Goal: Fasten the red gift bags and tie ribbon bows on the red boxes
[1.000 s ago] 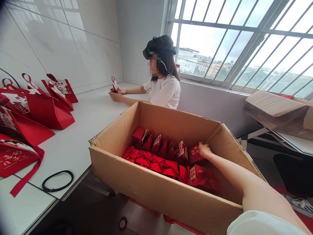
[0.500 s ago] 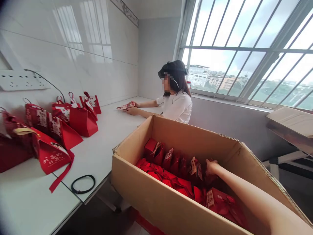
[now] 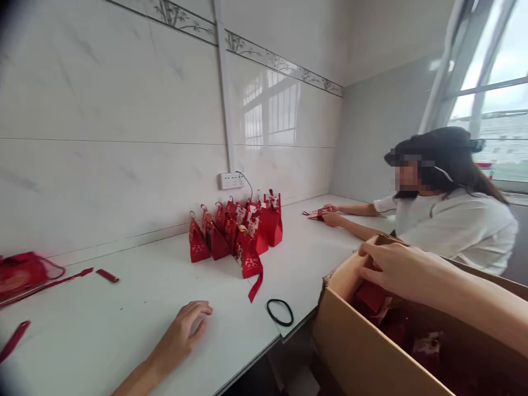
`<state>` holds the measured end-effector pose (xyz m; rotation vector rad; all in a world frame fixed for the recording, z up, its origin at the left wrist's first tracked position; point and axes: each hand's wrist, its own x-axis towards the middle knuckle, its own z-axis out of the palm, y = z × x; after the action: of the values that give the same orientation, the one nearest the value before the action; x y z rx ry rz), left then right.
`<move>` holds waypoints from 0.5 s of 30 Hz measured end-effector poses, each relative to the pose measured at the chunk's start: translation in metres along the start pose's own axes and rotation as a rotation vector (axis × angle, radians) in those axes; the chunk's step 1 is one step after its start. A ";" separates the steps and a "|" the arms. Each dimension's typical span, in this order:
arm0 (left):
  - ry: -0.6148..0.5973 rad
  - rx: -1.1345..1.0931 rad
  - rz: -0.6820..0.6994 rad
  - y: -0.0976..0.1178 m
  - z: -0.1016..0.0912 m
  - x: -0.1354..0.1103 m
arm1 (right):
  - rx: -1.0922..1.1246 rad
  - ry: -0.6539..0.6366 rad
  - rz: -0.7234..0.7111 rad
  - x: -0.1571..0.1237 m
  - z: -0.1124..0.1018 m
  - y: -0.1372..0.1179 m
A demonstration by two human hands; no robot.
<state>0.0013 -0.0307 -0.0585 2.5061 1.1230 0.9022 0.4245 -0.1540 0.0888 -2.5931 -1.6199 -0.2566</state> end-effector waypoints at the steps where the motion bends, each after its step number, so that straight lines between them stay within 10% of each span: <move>1: 0.012 -0.013 0.029 0.003 0.002 -0.001 | 0.027 -0.083 -0.093 0.001 -0.007 -0.031; 9: 0.298 0.130 0.185 -0.016 0.010 -0.005 | 0.278 -0.417 -0.759 -0.003 0.022 -0.283; 15: 0.707 0.302 -0.143 -0.076 -0.067 -0.023 | 1.207 -0.563 -0.756 -0.004 0.092 -0.407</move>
<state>-0.0971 0.0022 -0.0511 2.3207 1.7229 1.7654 0.0672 0.0350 -0.0129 -1.1259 -1.8996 1.1294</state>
